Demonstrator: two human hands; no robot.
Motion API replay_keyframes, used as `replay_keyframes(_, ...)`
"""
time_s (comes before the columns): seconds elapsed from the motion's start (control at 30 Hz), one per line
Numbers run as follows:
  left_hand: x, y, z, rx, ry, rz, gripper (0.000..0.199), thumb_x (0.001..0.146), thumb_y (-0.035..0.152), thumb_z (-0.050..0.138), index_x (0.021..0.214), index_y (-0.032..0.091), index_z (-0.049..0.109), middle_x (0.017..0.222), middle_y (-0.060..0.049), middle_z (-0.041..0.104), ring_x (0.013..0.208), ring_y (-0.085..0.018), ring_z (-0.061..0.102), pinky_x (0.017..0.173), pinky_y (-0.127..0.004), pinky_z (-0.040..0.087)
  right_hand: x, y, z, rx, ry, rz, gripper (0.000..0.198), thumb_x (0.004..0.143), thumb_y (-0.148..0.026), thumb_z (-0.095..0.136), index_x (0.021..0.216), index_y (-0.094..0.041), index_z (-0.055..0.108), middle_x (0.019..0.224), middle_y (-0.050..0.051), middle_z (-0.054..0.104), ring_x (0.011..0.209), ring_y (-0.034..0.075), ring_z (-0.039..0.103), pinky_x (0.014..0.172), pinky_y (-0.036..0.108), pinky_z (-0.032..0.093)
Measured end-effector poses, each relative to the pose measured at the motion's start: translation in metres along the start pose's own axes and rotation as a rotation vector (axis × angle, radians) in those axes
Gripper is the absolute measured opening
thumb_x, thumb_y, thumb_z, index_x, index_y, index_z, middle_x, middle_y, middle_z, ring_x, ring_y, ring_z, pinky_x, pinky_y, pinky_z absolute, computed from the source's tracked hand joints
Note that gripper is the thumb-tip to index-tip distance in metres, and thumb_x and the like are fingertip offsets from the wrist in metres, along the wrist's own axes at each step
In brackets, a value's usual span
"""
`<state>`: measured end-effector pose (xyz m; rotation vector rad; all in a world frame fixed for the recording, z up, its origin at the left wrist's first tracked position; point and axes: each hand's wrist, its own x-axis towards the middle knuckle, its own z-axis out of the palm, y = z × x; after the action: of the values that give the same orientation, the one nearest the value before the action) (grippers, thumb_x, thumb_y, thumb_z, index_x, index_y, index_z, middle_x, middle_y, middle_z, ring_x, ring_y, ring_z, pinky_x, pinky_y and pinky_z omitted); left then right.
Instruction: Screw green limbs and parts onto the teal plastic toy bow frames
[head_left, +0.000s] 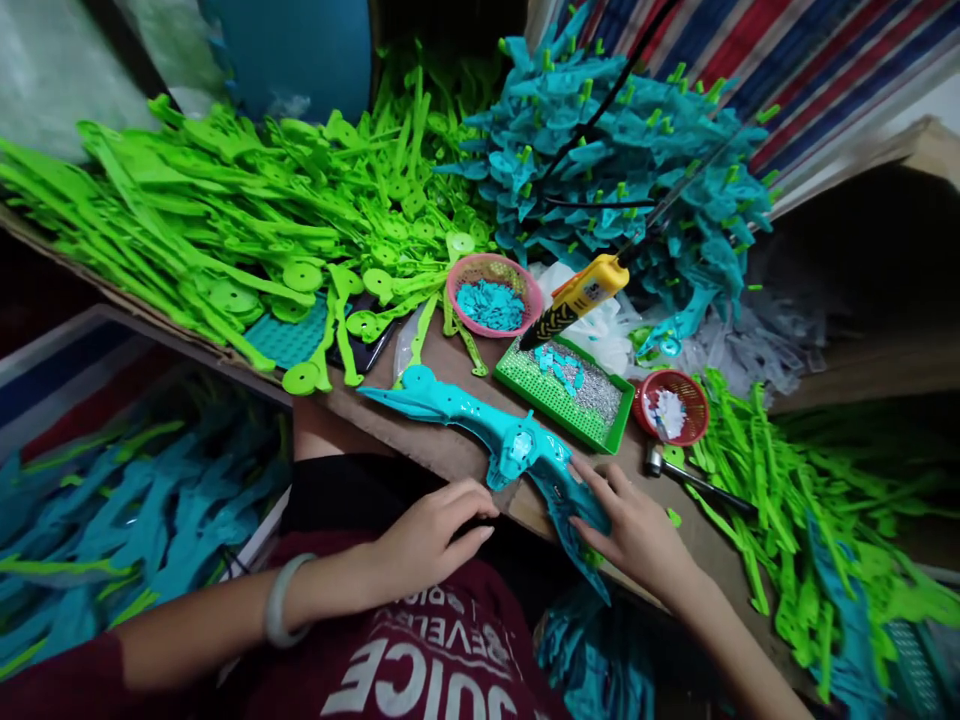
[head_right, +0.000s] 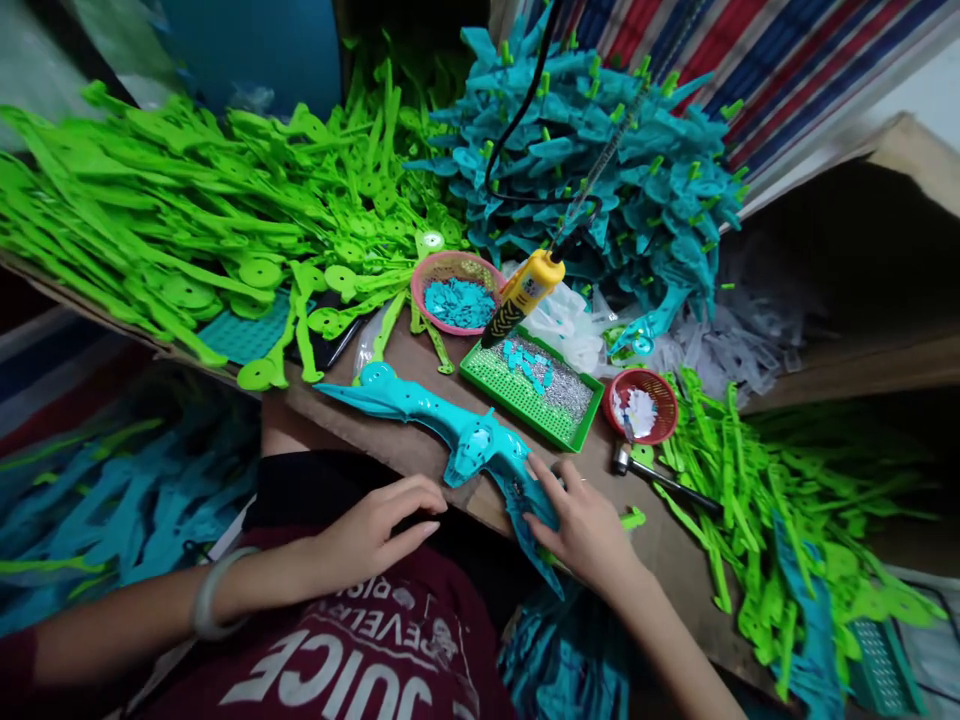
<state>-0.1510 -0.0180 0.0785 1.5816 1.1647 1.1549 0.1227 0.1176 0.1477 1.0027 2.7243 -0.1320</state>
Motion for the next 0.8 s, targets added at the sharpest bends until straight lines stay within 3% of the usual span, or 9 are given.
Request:
replay_keyframes(0.07, 0.001, -0.002, -0.004, 0.142, -0.059, 0.112, 0.021, 0.095, 0.02, 0.054, 0.113, 0.02, 0.064, 0.109, -0.01, 0.068, 0.102, -0.023, 0.065, 0.091, -0.036, 0.053, -0.001, -0.006, -0.001, 0.081, -0.038, 0.036, 0.072, 0.091, -0.047, 0.059, 0.152, -0.02, 0.033, 0.122, 0.017, 0.059, 0.103, 0.033, 0.066, 0.082, 0.046, 0.057)
replay_keyframes(0.17, 0.005, -0.008, -0.008, 0.422, -0.078, 0.294, 0.025, 0.095, 0.018, 0.054, 0.119, 0.016, 0.062, 0.121, -0.015, 0.065, 0.115, -0.028, 0.06, 0.099, -0.043, 0.051, -0.002, -0.018, -0.004, 0.229, -0.072, 0.079, 0.069, 0.088, -0.05, 0.065, 0.144, -0.017, 0.042, 0.13, 0.017, 0.057, 0.117, 0.033, 0.059, 0.096, 0.046, 0.051)
replay_keyframes(0.3, 0.029, -0.025, -0.005, 0.727, -0.139, 0.477, 0.041, 0.093, 0.02, 0.059, 0.134, 0.012, 0.054, 0.146, -0.024, 0.048, 0.138, -0.038, 0.043, 0.109, -0.053, 0.042, 0.002, -0.022, 0.0, 0.341, -0.155, 0.172, 0.054, 0.086, -0.051, 0.068, 0.122, -0.012, 0.059, 0.11, 0.013, 0.06, 0.098, 0.027, 0.062, 0.086, 0.039, 0.051)
replay_keyframes(0.4, 0.047, -0.037, 0.0, 0.866, -0.201, 0.5, 0.057, 0.092, 0.029, 0.062, 0.143, 0.01, 0.045, 0.154, -0.027, 0.036, 0.143, -0.042, 0.035, 0.111, -0.056, 0.038, 0.002, -0.02, 0.007, 0.386, -0.168, 0.206, 0.051, 0.082, -0.05, 0.071, 0.114, -0.012, 0.062, 0.104, 0.01, 0.057, 0.093, 0.025, 0.061, 0.082, 0.035, 0.049)
replay_keyframes(0.57, 0.053, -0.047, 0.0, 0.933, -0.28, 0.509, 0.068, 0.092, 0.039, 0.061, 0.149, 0.009, 0.039, 0.155, -0.026, 0.037, 0.143, -0.041, 0.036, 0.113, -0.057, 0.034, 0.001, -0.027, 0.012, 0.384, -0.153, 0.19, 0.049, 0.08, -0.052, 0.073, 0.105, -0.012, 0.062, 0.1, 0.009, 0.059, 0.091, 0.025, 0.058, 0.08, 0.035, 0.047)
replay_keyframes(0.8, 0.056, -0.056, -0.004, 0.97, -0.284, 0.531, 0.069, 0.093, 0.043, 0.061, 0.147, 0.007, 0.041, 0.155, -0.027, 0.035, 0.141, -0.042, 0.04, 0.111, -0.055, 0.037, -0.007, -0.026, 0.016, 0.448, -0.163, 0.184, 0.062, 0.079, -0.05, 0.076, 0.124, -0.013, 0.056, 0.114, 0.013, 0.059, 0.109, 0.029, 0.057, 0.092, 0.042, 0.048)
